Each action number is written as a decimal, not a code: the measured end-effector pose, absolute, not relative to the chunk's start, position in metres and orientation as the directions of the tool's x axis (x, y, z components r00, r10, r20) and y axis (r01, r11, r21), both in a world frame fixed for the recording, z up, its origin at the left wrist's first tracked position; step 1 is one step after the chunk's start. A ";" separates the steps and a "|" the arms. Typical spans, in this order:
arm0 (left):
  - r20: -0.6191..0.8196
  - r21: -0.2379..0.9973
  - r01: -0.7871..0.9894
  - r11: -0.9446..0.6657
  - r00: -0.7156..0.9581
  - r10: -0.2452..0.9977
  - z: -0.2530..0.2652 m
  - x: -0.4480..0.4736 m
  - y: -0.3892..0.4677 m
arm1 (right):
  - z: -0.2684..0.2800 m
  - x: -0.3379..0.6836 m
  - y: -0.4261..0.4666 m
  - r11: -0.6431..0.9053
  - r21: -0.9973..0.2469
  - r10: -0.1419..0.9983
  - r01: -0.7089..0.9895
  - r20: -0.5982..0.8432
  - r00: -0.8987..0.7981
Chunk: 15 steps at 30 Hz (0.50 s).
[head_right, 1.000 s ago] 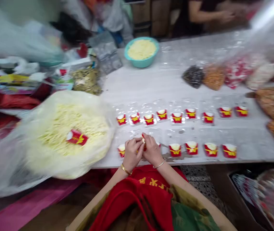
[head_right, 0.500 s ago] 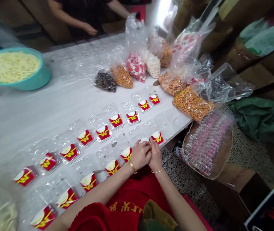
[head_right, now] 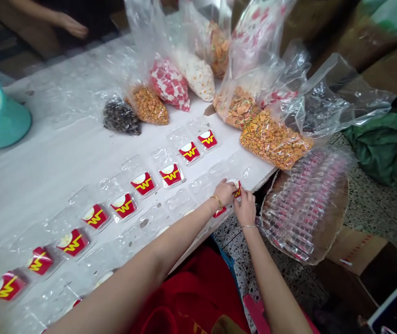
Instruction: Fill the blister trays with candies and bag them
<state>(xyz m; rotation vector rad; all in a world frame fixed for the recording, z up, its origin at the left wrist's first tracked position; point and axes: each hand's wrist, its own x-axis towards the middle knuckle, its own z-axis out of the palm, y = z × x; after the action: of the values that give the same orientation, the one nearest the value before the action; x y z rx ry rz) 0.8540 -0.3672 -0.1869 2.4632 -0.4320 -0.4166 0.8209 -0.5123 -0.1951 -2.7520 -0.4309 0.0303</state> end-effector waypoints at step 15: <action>-0.043 0.762 -0.002 -0.647 0.998 -0.053 -0.123 0.695 -0.264 | -0.172 0.826 -0.493 -0.927 -0.255 0.304 0.276 -0.074 0.950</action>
<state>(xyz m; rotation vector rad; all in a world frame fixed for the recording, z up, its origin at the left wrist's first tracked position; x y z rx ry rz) 0.6947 -0.2643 -0.1227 2.2736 -0.0380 -0.0772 0.8257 -0.4927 -0.1721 -2.8609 -0.4320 0.1645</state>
